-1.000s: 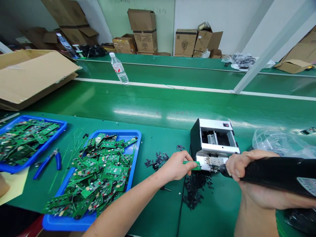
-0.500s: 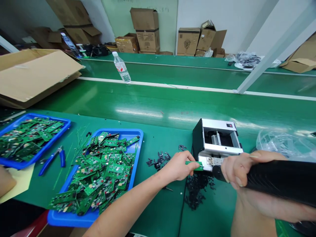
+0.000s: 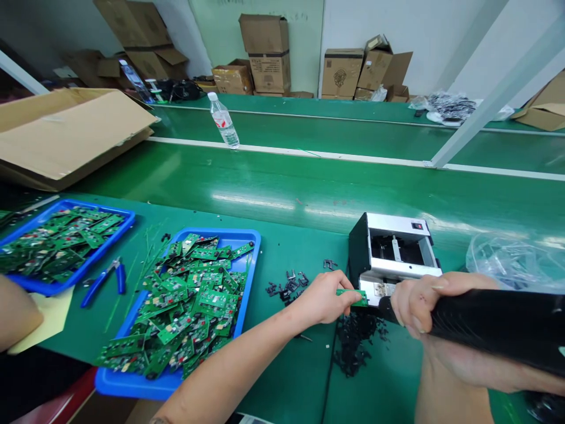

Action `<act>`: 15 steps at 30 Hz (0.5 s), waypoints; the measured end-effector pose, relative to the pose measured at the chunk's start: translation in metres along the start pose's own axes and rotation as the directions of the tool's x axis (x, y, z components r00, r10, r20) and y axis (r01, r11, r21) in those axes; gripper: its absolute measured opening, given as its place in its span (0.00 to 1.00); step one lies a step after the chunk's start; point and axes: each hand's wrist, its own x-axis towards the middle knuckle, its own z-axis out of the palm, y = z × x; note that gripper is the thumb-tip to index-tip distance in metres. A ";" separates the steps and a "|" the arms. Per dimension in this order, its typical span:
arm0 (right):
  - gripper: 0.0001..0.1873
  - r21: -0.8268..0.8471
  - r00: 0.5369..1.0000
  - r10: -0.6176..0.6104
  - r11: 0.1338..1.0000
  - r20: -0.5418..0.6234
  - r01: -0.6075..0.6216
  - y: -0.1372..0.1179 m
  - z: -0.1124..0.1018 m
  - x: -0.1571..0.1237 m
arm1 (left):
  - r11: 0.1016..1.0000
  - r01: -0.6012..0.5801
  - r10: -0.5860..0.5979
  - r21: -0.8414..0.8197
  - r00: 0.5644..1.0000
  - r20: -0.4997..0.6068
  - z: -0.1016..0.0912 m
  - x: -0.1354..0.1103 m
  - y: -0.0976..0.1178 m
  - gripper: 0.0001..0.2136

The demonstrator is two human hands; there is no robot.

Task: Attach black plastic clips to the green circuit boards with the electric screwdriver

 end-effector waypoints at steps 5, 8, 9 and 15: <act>0.16 0.056 0.979 -0.197 0.979 0.048 0.194 0.007 0.010 -0.003 | 1.000 -0.011 0.011 0.000 1.000 -0.012 0.000 0.000 0.002 0.10; 0.16 -0.007 0.976 -0.212 0.977 0.048 0.212 0.015 0.014 -0.006 | 1.000 -0.006 0.006 -0.001 1.000 -0.018 0.000 0.000 0.003 0.09; 0.15 -0.013 0.975 -0.216 0.976 0.053 0.217 0.017 0.014 -0.006 | 1.000 -0.006 0.006 -0.003 1.000 -0.017 0.000 0.000 0.003 0.09; 0.14 -0.061 0.988 -0.156 0.986 -0.007 0.155 0.013 0.010 -0.008 | 1.000 0.015 -0.015 -0.001 1.000 -0.012 0.000 0.000 0.005 0.09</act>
